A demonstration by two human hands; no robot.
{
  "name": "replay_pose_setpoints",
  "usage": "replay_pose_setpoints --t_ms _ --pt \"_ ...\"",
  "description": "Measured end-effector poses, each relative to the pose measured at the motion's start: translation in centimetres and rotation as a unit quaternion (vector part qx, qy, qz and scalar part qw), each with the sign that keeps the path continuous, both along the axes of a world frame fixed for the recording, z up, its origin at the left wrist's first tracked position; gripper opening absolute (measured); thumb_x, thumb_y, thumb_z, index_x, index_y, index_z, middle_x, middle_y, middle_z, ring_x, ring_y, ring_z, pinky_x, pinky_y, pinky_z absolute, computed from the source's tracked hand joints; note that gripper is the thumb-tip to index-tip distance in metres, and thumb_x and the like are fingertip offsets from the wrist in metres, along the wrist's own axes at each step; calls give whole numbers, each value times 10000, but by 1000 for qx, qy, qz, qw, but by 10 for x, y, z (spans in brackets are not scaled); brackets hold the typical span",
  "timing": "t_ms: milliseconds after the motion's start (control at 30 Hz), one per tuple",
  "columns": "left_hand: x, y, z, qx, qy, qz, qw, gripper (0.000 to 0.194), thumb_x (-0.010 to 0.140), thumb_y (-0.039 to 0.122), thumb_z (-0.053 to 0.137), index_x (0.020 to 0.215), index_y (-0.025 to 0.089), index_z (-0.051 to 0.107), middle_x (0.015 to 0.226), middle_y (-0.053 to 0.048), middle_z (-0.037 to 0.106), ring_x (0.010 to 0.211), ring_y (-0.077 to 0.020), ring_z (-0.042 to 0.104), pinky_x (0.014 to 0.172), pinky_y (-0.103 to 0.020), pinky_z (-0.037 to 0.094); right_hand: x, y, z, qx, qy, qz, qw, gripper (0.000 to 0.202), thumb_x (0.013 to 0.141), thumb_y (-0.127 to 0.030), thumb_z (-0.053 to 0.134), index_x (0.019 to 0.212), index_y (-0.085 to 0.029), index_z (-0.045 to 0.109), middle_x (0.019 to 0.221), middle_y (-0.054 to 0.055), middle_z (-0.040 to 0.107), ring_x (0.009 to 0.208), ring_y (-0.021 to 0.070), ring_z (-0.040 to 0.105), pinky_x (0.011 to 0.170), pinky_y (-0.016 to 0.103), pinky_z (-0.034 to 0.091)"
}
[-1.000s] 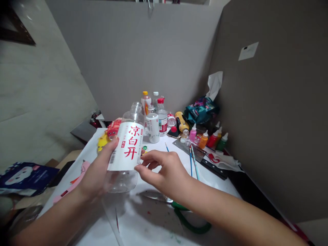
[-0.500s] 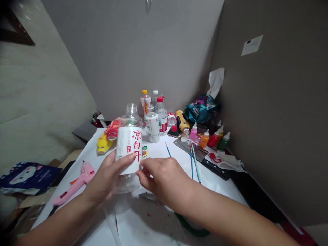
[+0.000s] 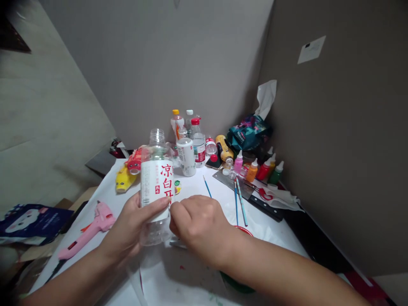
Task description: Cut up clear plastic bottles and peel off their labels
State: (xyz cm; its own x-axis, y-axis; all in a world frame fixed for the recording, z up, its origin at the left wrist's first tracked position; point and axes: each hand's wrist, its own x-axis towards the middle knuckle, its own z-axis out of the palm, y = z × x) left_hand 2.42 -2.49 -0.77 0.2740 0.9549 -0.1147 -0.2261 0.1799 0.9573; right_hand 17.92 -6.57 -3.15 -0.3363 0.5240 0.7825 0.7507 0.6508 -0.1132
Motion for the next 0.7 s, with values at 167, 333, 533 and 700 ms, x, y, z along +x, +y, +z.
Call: replay_pose_setpoints --t_ms 167,333,533,700 --pt "-3 -5 5 -27 -23 -60 998 470 637 283 854 1044 137 672 912 -99 771 782 -248 724 697 -312 570 3 3 9 -116 213 53 969 111 758 -95 560 717 -192 597 604 -32 571 531 98 472 544 222 376" --pt "-9 -5 15 -69 -47 -103 991 295 556 223 790 837 159 728 706 -57 728 580 -190 640 595 -302 530 22 29 9 -277 437 74 852 87 718 -190 633 664 -201 564 575 -46 527 531 105 462 532 231 382" --pt "-11 3 13 -67 -73 -61 993 289 509 215 839 777 182 735 731 -25 739 678 -192 660 649 -270 518 25 37 13 -349 541 167 746 99 839 -316 506 809 -228 472 772 -4 579 734 153 600 761 326 538" --pt "-8 6 8 -111 -79 -80 987 397 590 469 875 834 192 730 756 -44 757 784 -234 701 682 -290 534 21 14 29 -330 596 272 680 99 942 -280 463 858 -232 486 849 20 644 821 172 607 766 300 493"
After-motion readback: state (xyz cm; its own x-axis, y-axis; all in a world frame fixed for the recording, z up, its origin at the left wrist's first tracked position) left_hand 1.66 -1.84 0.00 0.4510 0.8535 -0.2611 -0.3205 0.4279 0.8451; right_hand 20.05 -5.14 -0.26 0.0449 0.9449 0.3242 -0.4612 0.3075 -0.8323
